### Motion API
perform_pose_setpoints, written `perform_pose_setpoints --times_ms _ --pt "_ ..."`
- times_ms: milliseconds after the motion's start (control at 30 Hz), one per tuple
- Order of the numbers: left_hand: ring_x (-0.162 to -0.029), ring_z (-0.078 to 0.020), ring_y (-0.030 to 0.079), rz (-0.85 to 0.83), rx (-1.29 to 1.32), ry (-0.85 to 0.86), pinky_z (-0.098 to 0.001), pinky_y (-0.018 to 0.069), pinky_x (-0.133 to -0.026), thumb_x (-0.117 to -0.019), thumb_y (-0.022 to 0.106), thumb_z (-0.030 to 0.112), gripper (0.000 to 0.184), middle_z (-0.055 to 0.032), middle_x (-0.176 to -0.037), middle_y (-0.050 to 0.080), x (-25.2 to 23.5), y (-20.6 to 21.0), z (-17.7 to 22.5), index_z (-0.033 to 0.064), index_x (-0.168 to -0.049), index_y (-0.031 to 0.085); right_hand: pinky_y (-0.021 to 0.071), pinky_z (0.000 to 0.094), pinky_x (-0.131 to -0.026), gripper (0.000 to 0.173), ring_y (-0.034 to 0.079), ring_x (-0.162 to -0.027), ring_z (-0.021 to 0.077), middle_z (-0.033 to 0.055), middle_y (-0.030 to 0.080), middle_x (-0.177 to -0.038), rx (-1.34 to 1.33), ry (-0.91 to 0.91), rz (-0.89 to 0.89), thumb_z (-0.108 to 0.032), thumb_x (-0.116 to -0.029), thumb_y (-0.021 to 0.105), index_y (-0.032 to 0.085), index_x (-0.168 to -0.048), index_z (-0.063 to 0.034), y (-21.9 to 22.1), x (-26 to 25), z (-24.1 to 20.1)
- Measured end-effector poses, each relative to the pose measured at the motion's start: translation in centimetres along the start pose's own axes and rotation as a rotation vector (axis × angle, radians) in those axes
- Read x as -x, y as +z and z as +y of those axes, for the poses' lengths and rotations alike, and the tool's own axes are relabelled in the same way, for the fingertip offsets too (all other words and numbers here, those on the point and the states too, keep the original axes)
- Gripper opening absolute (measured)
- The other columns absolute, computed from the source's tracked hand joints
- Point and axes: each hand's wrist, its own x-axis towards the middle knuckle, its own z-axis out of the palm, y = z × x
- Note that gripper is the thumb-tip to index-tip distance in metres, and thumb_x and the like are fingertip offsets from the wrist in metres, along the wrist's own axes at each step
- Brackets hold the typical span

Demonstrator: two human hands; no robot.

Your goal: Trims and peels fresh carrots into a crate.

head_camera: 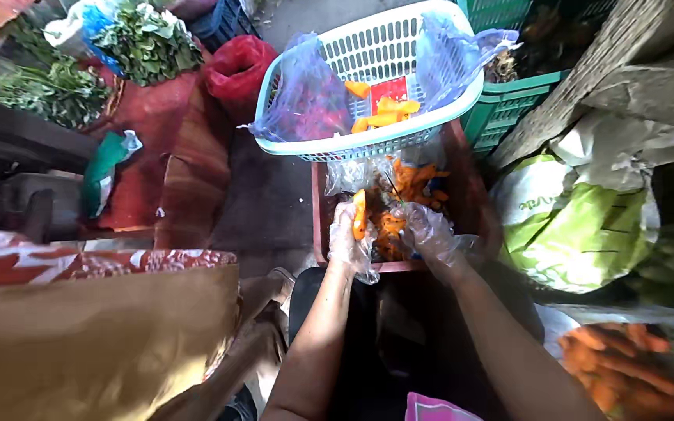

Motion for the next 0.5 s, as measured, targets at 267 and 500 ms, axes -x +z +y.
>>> perform_pose_setpoints --times_ms 267,500 --pt "-0.057 -0.0118 0.059 0.062 0.3 -0.305 -0.025 0.0513 -0.049 -0.1059 0.031 0.052 0.046 -0.0031 -0.079 0.06 -0.25 -0.28 0.99 0.0144 -0.106 0.057 0.0526 0.0493 -0.096 0.034 0.067 -0.107 0.0282 0.0197 0.069 -0.118 0.042 0.011 0.021 -0.025 -0.1114 0.045 0.064 -0.131 -0.0038 0.26 0.15 -0.37" --pt "-0.069 -0.0121 0.063 0.086 0.094 -0.278 -0.0273 0.0547 -0.06 -0.1061 0.04 0.049 0.038 -0.0019 -0.085 0.063 -0.37 -0.11 1.01 0.0173 -0.111 0.06 0.0534 0.0553 -0.092 0.034 0.07 -0.1 0.032 0.0193 0.072 -0.107 0.193 -0.091 0.09 -0.028 -0.1094 0.05 0.068 -0.126 -0.0041 0.7 0.69 -0.74"
